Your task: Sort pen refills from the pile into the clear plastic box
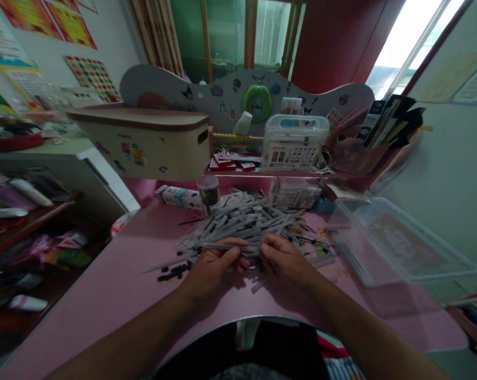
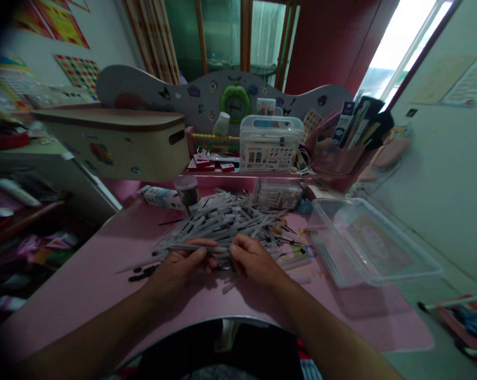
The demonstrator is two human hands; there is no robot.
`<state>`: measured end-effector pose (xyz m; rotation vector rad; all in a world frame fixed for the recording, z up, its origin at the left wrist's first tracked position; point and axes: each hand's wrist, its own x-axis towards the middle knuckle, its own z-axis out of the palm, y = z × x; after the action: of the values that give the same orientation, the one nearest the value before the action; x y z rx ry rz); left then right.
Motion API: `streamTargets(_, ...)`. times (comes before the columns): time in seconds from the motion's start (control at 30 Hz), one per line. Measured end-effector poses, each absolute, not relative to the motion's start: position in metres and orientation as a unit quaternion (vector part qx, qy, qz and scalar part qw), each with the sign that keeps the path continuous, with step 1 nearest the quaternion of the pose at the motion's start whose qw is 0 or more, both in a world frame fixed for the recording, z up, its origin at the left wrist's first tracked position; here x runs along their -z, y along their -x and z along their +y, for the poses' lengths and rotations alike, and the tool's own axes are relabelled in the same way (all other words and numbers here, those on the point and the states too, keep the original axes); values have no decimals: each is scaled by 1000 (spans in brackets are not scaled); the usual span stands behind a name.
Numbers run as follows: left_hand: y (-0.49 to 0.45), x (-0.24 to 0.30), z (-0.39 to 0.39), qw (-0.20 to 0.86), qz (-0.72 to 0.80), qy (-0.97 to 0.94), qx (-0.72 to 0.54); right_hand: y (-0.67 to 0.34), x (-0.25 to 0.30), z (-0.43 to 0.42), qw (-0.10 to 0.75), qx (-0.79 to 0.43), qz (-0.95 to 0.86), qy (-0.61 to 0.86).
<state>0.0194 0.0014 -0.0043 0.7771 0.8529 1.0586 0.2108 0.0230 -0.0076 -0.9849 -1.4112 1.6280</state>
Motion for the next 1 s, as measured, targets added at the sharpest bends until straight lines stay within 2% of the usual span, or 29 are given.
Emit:
streamTargets(0.2,-19,-2,-1,708,395,-351,-468,-208,9,21,352,-666,-531,388)
streamTargets(0.37,-16,-9,0,686,409,-340,-497,-217,0,27,352,-604,-591,402)
streamTargets(0.6,-11,-8,6,660,384,-348,-545,-263,-21,47,562,-306,-565,521)
streamTargets(0.67,-11,-6,7,646,388,-353,-554,-273,-25,49,582,-235,-556,545)
streamTargets(0.73,-11,-6,7,633,399,-353,-561,-280,-29,51,554,-185,-579,568)
streamTargets(0.83,-11,-6,8,626,408,-347,-566,-286,-32,51,463,-150,-655,578)
streamTargets(1.0,-10,-8,8,626,407,-355,-562,-276,-32,46,303,-167,-802,488)
